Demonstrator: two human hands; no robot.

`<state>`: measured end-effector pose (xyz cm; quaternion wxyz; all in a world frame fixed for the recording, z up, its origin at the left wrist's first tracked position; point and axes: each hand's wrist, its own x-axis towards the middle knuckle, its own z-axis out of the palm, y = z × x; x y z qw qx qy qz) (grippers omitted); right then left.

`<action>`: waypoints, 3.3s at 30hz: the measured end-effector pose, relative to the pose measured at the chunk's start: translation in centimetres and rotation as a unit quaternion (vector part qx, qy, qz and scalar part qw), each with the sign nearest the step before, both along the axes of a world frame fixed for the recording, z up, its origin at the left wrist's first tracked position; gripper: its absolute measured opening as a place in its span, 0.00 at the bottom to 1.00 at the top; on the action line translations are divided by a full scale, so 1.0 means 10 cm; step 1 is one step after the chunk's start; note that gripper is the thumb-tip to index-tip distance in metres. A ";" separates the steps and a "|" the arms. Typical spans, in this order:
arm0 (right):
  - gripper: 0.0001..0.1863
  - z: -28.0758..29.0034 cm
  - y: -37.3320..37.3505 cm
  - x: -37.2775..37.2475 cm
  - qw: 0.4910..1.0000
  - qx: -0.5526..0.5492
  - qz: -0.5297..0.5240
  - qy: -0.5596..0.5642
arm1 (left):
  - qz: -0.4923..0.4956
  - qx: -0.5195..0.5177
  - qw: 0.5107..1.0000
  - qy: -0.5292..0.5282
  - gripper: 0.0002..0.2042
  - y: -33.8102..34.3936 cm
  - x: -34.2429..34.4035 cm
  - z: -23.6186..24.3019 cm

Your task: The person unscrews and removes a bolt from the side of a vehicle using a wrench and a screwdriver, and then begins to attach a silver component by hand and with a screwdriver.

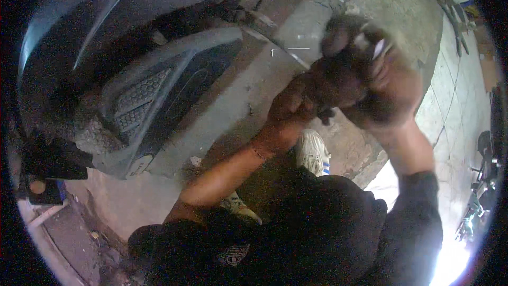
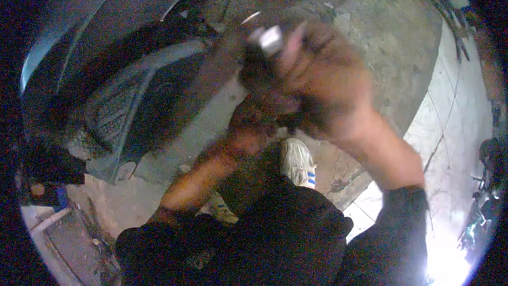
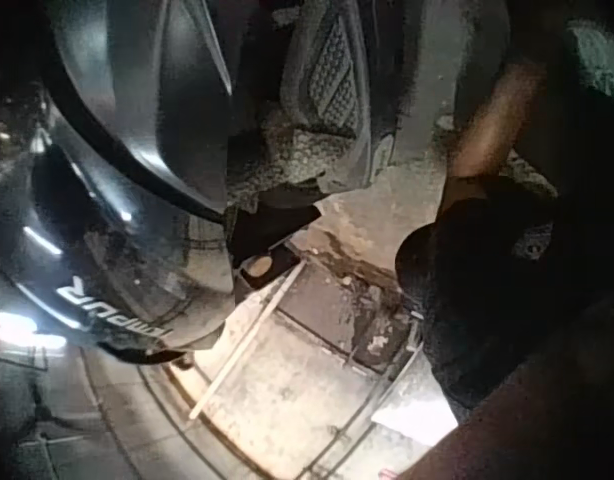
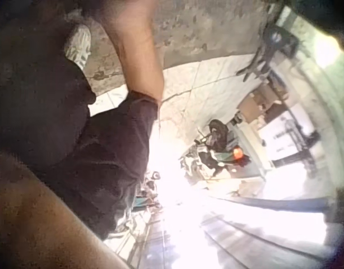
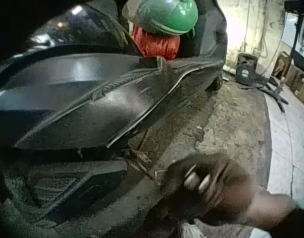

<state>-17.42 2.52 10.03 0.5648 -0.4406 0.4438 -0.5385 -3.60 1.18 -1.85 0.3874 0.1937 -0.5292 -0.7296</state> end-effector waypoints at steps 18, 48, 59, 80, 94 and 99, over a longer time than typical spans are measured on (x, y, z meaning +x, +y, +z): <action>0.16 -0.05 0.06 -0.02 0.840 -0.289 -0.102 0.447 | -0.007 -0.376 0.912 -0.164 0.12 -0.12 0.13 -0.11; 0.23 -2.90 1.08 -1.55 0.696 0.175 -0.157 0.679 | 0.162 -0.229 0.827 -0.486 0.16 -0.53 -0.06 -1.93; 0.18 -2.96 -0.22 -0.92 0.781 0.092 -0.166 0.595 | 0.185 -0.175 0.783 -0.568 0.23 -1.50 -0.47 -2.20; 0.20 -2.13 0.60 -0.89 0.929 0.224 -0.209 0.209 | 0.216 -0.110 0.932 -0.270 0.07 -0.39 -0.47 -0.93; 0.12 -1.02 0.39 -0.44 0.854 -0.220 -0.099 0.462 | 0.382 0.088 0.918 0.066 0.07 -0.34 -0.17 0.40; 0.13 -0.58 0.47 -0.36 0.830 -0.250 -0.121 0.484 | 0.385 0.057 0.917 -0.084 0.10 -0.21 -0.21 0.30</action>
